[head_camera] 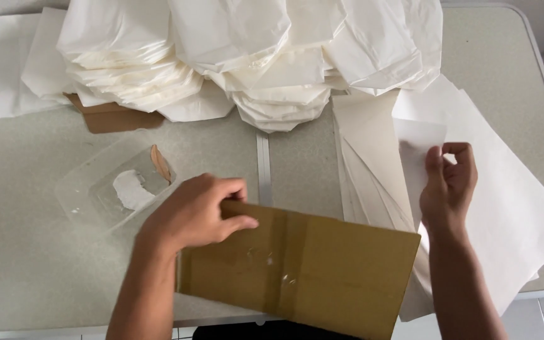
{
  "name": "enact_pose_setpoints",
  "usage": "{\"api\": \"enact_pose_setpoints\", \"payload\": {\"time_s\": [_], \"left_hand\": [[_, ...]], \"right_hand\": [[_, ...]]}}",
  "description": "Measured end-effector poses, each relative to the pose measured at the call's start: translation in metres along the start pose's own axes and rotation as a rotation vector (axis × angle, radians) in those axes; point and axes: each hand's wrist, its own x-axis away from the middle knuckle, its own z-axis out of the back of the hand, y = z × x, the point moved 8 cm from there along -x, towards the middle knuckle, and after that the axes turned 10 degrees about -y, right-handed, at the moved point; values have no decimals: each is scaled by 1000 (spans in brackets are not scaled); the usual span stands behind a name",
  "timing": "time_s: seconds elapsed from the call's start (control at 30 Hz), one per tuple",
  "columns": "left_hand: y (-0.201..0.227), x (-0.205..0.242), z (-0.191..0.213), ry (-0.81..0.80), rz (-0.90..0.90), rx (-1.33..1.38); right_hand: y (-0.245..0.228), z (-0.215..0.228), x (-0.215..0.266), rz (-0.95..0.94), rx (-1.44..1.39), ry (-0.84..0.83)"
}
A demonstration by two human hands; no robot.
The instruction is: The person folds a white sheet of paper on a cardboard template, creases the edges, and applies a white paste to secure the folds. The person repeats the folding process with another sheet, smoothing and pressing the paper into place.
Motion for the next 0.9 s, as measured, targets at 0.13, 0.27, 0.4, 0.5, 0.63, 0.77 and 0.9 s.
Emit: {"api": "enact_pose_setpoints", "payload": {"time_s": [0.13, 0.27, 0.4, 0.5, 0.63, 0.77, 0.9], "left_hand": [[-14, 54, 24, 155, -243, 162], [-46, 102, 43, 307, -144, 371], [-88, 146, 51, 560, -4, 600], [-103, 165, 52, 747, 51, 709], [-99, 154, 37, 811, -70, 814], [-98, 123, 2, 787, -118, 1027], [-80, 92, -18, 692, -111, 1099]], "right_hand": [[6, -14, 17, 216, -84, -24], [23, -48, 52, 134, 293, -77], [72, -120, 93, 143, 685, -459], [-54, -179, 139, 539, 374, -697], [-69, -213, 183, 733, 424, -832], [-91, -222, 213, 912, 328, -900], [-128, -207, 216, 862, 205, -986]]}}
